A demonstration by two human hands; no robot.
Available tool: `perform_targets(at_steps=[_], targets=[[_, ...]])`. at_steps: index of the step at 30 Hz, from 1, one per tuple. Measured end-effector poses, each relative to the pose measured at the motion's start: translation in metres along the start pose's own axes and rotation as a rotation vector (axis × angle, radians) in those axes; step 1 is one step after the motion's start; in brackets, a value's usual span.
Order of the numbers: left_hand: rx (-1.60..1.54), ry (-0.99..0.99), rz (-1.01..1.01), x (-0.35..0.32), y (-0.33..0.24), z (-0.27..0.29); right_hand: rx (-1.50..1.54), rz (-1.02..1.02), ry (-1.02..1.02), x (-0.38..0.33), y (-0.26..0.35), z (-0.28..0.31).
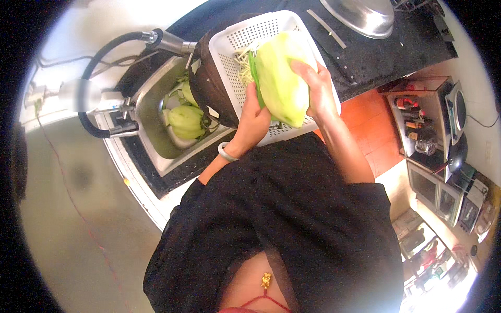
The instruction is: The person slices a squash using a cleaver on a cutting board, then uses a manual slicer tool to shred another squash piece into a white plastic basket.
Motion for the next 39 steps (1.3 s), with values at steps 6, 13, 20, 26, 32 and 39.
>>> perform_targets(at_steps=[6,13,20,26,32,39], targets=[[-0.203,0.146,0.223,-0.012,0.027,-0.024,-0.216,0.168,-0.102,0.079,0.008,0.008],[-0.316,0.04,0.252,0.004,0.023,0.002,-0.53,0.156,0.089,0.069,0.043,-0.01],[0.122,-0.156,-0.031,0.004,0.013,-0.009,-0.873,0.239,0.225,0.026,0.014,-0.025],[0.085,-0.173,0.146,0.012,0.047,-0.012,-0.899,0.189,0.237,0.075,-0.012,-0.026],[0.081,-0.147,0.23,0.004,0.046,-0.015,-1.003,0.188,0.202,0.106,-0.033,-0.015],[-0.625,-0.109,0.294,0.0,0.043,-0.003,0.0,0.037,0.074,0.128,0.017,-0.005]])
Point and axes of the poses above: each hand's wrist, its own x-axis towards the middle knuckle, its own z-axis out of the back of the hand, y = z × x, the point moved 9 cm from there along x, towards the middle knuckle, and after that the axes turned 15 degrees about z, right-handed, at the moved point
